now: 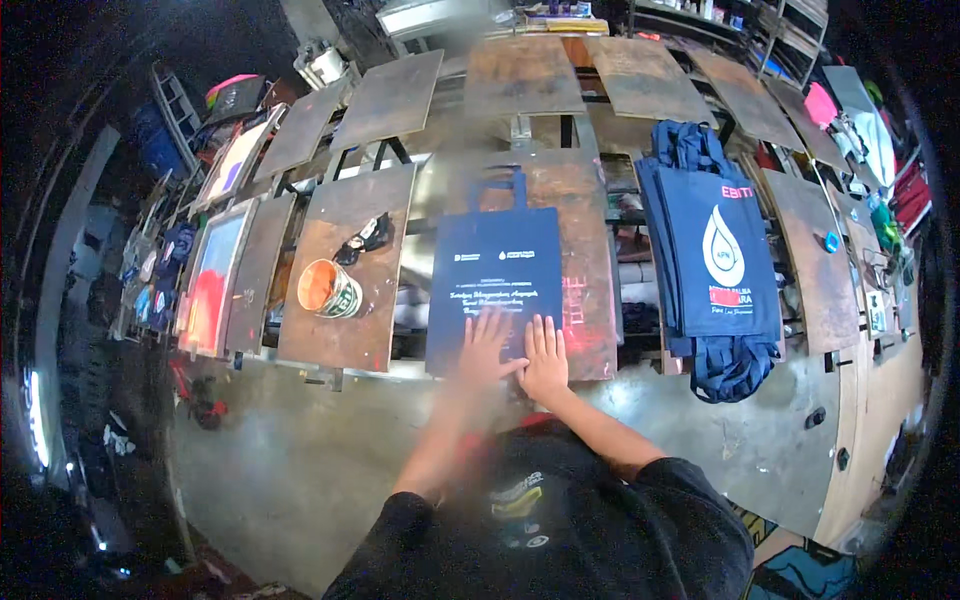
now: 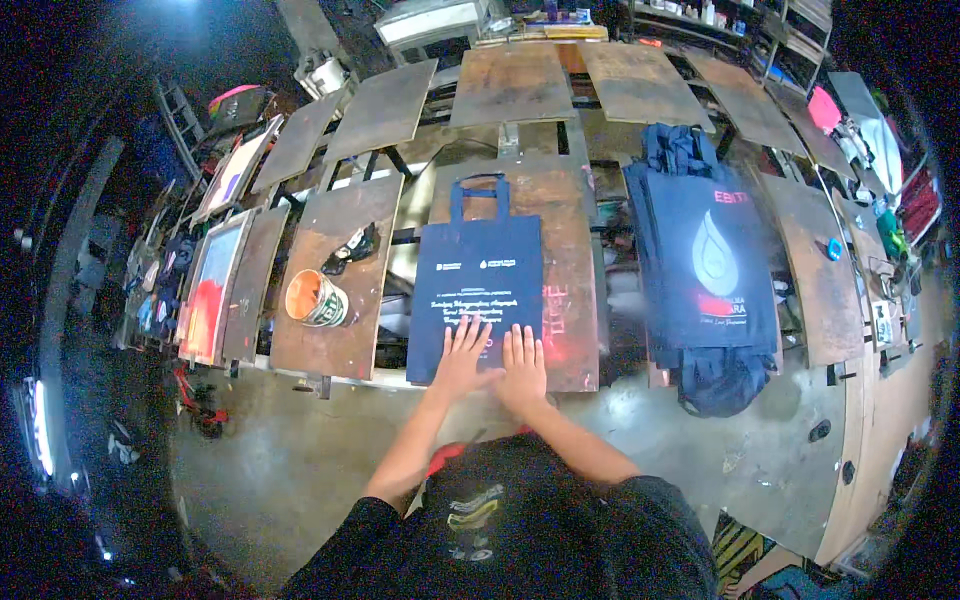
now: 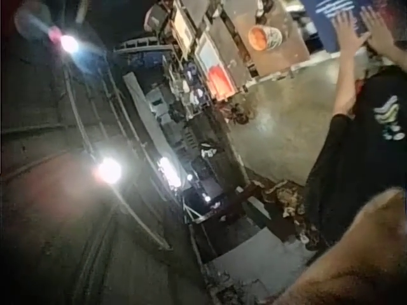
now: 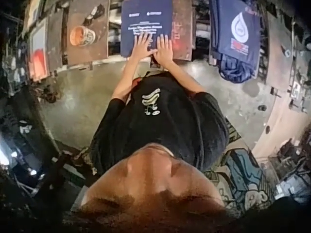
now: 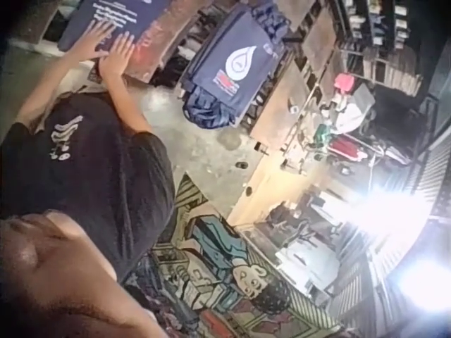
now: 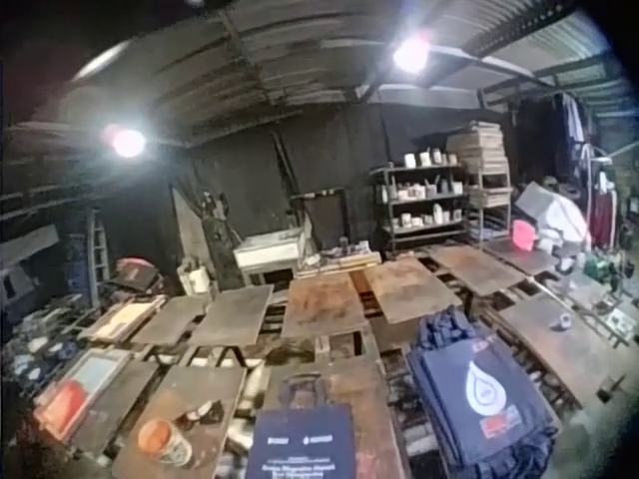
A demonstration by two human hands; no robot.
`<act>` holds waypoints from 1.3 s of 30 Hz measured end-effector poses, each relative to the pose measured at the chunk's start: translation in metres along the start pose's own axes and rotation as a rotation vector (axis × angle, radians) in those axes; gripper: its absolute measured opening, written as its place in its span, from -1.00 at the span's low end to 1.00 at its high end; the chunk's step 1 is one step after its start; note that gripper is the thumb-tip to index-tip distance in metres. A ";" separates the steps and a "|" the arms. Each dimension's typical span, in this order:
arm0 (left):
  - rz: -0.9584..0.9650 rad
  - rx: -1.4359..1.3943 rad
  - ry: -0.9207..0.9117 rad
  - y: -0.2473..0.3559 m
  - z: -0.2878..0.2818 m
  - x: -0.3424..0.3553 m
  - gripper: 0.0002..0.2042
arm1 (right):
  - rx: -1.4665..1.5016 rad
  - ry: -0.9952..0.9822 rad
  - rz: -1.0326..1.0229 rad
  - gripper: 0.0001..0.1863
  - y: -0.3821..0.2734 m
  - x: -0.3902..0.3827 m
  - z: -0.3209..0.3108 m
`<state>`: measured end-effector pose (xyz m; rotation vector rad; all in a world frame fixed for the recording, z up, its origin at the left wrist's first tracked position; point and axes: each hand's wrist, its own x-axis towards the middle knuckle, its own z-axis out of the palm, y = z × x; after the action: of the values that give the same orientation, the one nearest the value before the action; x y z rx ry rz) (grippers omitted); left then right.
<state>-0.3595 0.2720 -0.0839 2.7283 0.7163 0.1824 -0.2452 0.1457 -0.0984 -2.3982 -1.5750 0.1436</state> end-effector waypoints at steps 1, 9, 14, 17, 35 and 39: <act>0.013 0.009 0.008 -0.001 0.000 0.003 -0.02 | -0.018 0.018 0.002 -0.13 0.000 0.001 -0.002; 0.015 0.081 0.029 -0.043 -0.019 0.007 -0.01 | -0.024 0.000 0.004 -0.08 -0.002 0.005 -0.009; -0.008 0.072 0.087 -0.073 -0.033 -0.002 0.00 | -0.053 0.017 -0.008 -0.05 -0.009 0.006 -0.007; 0.011 0.055 0.134 -0.079 -0.029 -0.003 -0.01 | -0.060 0.024 -0.010 -0.04 -0.013 0.008 -0.011; 0.027 -0.139 0.216 -0.100 -0.023 -0.009 -0.05 | 0.045 0.061 0.208 -0.16 -0.048 0.082 0.026; 0.019 -0.093 0.217 -0.104 -0.022 -0.005 -0.07 | -0.076 0.118 0.320 -0.13 -0.081 0.089 0.035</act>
<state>-0.4156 0.3612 -0.0972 2.6529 0.7197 0.5099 -0.2889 0.2628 -0.1036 -2.6492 -1.1584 0.0038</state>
